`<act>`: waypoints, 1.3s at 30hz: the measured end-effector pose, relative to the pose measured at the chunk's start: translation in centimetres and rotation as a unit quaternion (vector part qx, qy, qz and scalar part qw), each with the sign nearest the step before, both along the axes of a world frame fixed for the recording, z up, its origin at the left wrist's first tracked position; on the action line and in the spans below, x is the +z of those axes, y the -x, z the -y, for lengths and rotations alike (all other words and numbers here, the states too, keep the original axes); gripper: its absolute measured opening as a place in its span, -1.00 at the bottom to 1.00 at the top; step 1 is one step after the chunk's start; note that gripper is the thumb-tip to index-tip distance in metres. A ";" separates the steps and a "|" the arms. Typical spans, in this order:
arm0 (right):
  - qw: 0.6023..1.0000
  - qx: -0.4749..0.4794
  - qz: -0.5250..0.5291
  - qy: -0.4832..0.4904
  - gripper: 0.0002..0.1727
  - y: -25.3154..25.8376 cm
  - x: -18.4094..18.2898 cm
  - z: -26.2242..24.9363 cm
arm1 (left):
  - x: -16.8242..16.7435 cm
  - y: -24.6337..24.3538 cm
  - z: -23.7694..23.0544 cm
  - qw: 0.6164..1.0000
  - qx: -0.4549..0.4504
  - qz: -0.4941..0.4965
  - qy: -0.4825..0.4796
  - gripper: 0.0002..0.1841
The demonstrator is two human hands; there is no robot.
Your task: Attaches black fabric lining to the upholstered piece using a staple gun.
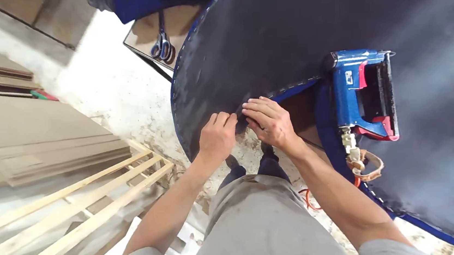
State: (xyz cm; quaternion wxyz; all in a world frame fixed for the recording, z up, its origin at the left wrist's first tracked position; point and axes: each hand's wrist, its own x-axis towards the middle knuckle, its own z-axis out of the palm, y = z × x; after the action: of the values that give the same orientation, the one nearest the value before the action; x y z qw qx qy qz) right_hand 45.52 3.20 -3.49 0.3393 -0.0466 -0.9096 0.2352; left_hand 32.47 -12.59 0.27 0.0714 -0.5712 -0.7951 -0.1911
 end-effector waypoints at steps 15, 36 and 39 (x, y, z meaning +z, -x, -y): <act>0.998 0.033 -0.003 -0.056 -0.75 0.8 0.3 -0.9 | -0.5 1.4 0.5 0.988 -0.095 -0.056 -0.110 -0.81; 0.999 -0.028 -0.014 0.017 -0.77 -0.1 -2.2 1.8 | -1.0 2.5 0.8 0.987 -0.143 0.050 -0.051 -0.82; 0.998 -0.065 -0.006 0.018 -0.71 -0.4 -2.8 3.0 | 0.2 2.9 0.8 0.984 -0.173 0.020 0.021 -0.79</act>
State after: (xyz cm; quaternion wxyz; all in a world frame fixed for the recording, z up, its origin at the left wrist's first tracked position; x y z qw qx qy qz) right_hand 45.96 0.21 -6.28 0.3583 -0.1106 -0.8981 0.2296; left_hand 29.55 -13.35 0.45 0.0092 -0.6978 -0.6892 -0.1949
